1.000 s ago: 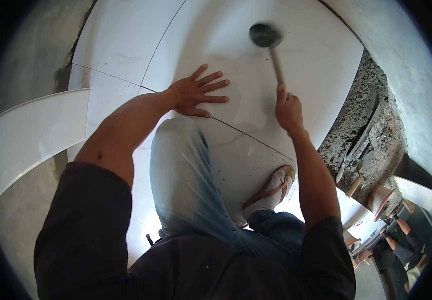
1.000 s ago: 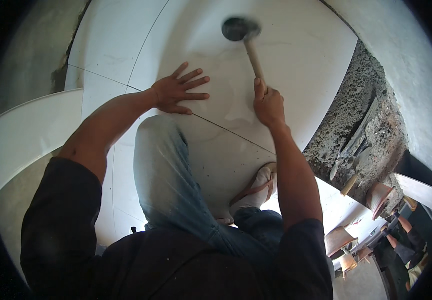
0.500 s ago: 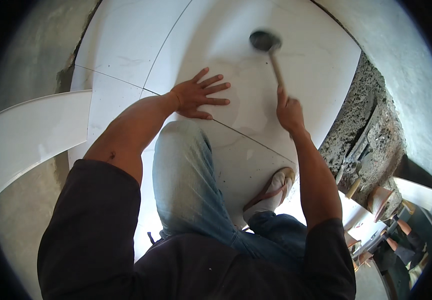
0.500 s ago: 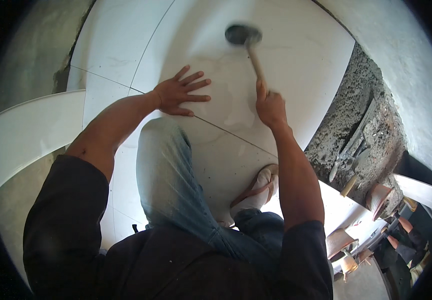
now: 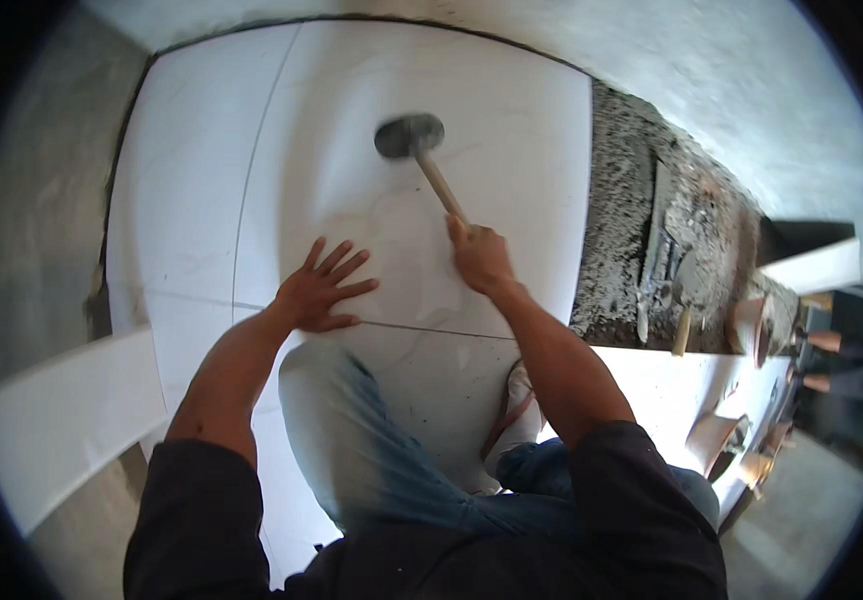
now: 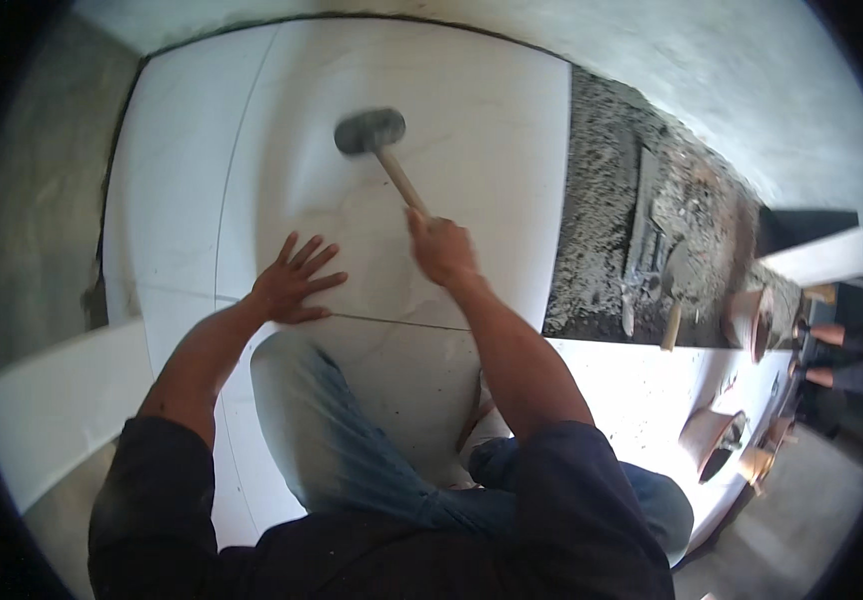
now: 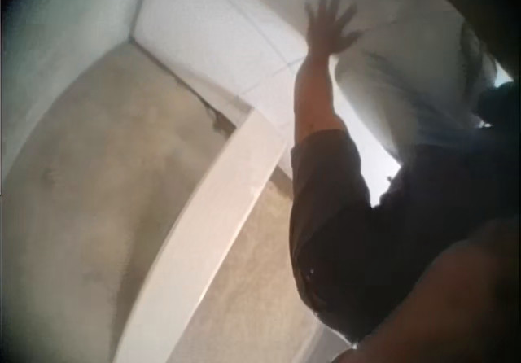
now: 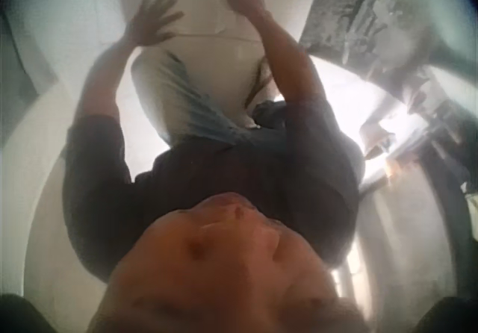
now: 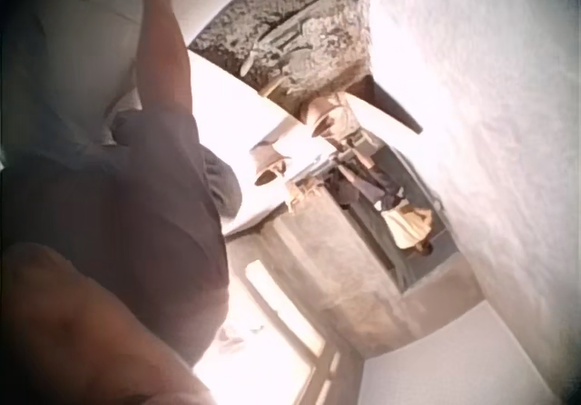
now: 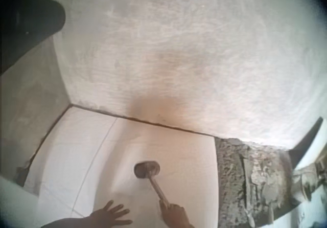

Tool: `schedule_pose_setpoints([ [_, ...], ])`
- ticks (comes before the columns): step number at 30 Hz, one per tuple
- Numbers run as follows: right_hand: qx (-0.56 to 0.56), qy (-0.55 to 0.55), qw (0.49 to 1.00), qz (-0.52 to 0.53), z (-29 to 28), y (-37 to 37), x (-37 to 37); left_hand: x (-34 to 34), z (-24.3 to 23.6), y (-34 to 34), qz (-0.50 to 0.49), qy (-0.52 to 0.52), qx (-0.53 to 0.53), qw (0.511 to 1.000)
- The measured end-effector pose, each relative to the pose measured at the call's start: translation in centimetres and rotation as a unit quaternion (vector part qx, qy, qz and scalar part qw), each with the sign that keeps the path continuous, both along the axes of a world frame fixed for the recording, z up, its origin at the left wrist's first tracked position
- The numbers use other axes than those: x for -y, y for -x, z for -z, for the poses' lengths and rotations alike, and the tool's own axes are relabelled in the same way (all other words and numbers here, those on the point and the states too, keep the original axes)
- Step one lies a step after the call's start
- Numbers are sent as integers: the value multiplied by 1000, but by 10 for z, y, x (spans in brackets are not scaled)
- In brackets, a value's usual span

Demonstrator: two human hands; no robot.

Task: The person levels a section of wet mortar using a hand float, places a large white floor tile into position, and then repeatedly strikes the surface of the tile with a rubber mallet to set it into the mortar.

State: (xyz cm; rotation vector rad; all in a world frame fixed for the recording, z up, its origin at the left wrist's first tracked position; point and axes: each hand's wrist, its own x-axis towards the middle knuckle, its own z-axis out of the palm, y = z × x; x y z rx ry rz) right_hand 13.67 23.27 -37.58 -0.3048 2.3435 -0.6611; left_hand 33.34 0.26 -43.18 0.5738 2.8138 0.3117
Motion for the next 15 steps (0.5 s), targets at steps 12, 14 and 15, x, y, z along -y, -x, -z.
schedule_pose_setpoints([
  [12, -67, 19, 998, 11, -14, -16, -38, -5, -2, -2, -10, 4, -14, 1000],
  [14, -24, 6, 998, 60, -14, -11, -28, -4, -3, 0, -12, 2, -7, 1000],
  [15, 17, -8, 995, 102, -16, -8, -23, -2, -2, -1, -13, 2, -6, 1000],
])
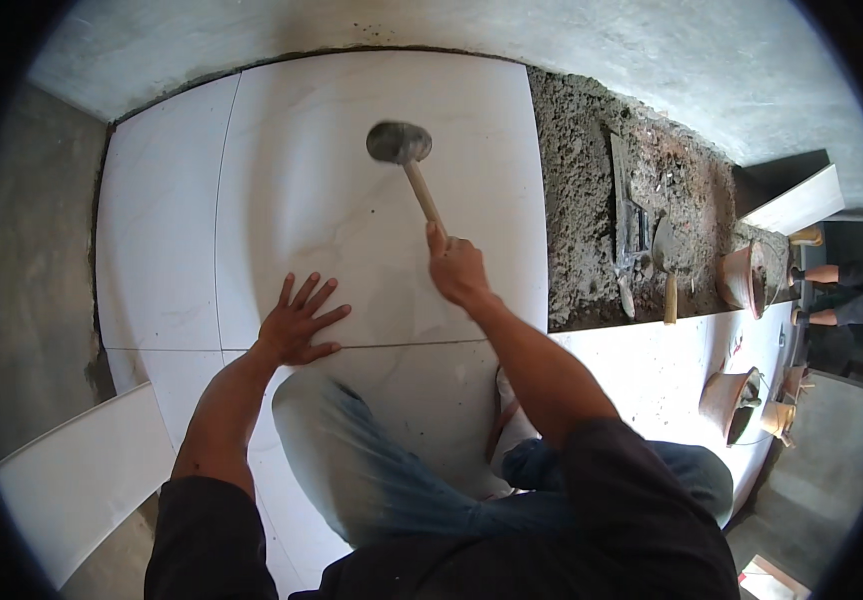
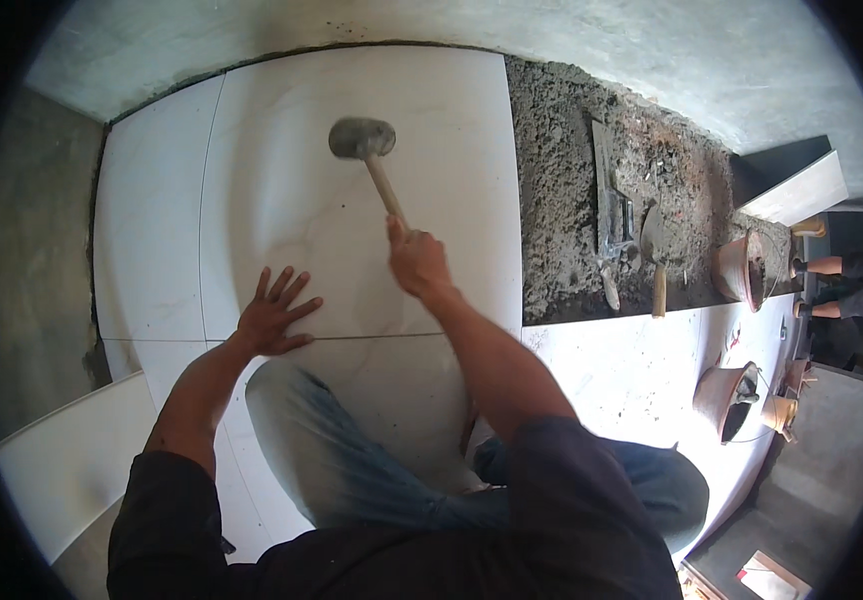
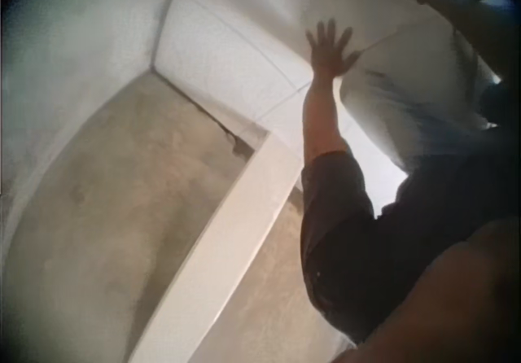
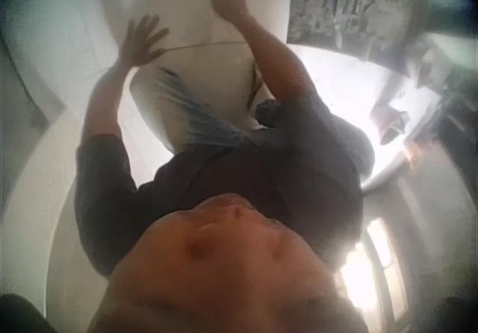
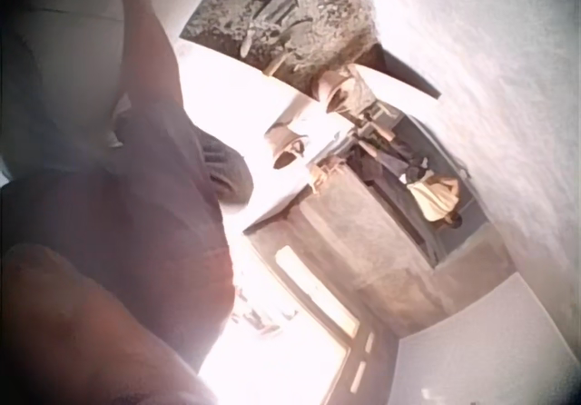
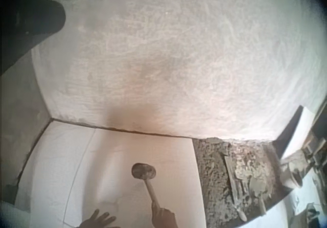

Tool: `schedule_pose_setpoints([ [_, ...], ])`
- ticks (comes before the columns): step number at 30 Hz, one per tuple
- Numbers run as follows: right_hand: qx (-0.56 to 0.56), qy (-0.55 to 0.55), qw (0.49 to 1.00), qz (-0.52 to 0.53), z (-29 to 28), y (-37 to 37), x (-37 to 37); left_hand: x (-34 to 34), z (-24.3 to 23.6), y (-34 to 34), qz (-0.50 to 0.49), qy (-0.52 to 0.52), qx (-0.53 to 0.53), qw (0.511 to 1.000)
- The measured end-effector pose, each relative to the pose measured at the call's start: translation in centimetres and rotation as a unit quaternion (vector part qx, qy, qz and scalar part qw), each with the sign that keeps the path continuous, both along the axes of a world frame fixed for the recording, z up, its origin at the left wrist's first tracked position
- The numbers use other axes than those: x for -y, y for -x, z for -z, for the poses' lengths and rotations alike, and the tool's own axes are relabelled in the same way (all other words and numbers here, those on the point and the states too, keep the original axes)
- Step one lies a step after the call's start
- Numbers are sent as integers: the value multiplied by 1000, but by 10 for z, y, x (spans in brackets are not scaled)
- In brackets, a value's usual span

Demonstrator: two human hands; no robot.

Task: The person levels a section of wet mortar using a hand float, places a large white floor tile into position, and then repeatedly strikes the surface of the tile with a rubber mallet to set it into the mortar.

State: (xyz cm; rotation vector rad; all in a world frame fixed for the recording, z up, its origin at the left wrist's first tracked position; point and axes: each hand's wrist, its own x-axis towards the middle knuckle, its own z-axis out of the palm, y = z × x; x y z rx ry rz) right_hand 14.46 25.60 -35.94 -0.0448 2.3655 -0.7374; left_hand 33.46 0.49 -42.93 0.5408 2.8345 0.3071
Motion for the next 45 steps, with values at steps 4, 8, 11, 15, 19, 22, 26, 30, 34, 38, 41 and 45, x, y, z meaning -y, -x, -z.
schedule_pose_setpoints([
  [4, -109, 74, 989, -69, 14, -9, -11, 0, -3, -3, -1, 20, 4, 1000],
  [8, -13, -25, 999, -33, -5, 11, -21, -4, -5, 1, 0, 24, 11, 1000],
  [11, -24, -42, 997, -66, -2, 2, -24, -4, 0, -2, -10, 29, -39, 999],
  [15, 10, -73, 968, -242, 4, -16, -65, -9, 7, -1, -11, 20, -62, 998],
  [19, -26, -168, 925, -340, -49, 43, -139, -5, 8, -1, -14, 44, -94, 995],
  [22, -82, -269, 931, -235, -59, 103, -258, -8, 12, -1, -18, 54, -92, 994],
  [26, -121, -388, 913, 38, -47, 127, -389, -7, 11, -4, -28, 69, -48, 996],
  [30, -127, -394, 874, 253, 36, 105, -484, -3, 22, -2, -16, 70, -47, 996],
  [34, -172, -386, 873, 244, 67, 110, -461, 5, 21, -7, -13, 103, -49, 993],
  [38, -371, -126, 907, 151, 67, 171, -406, -2, 23, -1, -15, 124, -12, 992],
  [41, -287, -123, 941, 130, 67, 211, -355, -7, 18, 0, -29, 130, 6, 991],
  [45, -240, -160, 945, 153, 52, 222, -324, -6, 22, 0, -30, 134, 13, 990],
])
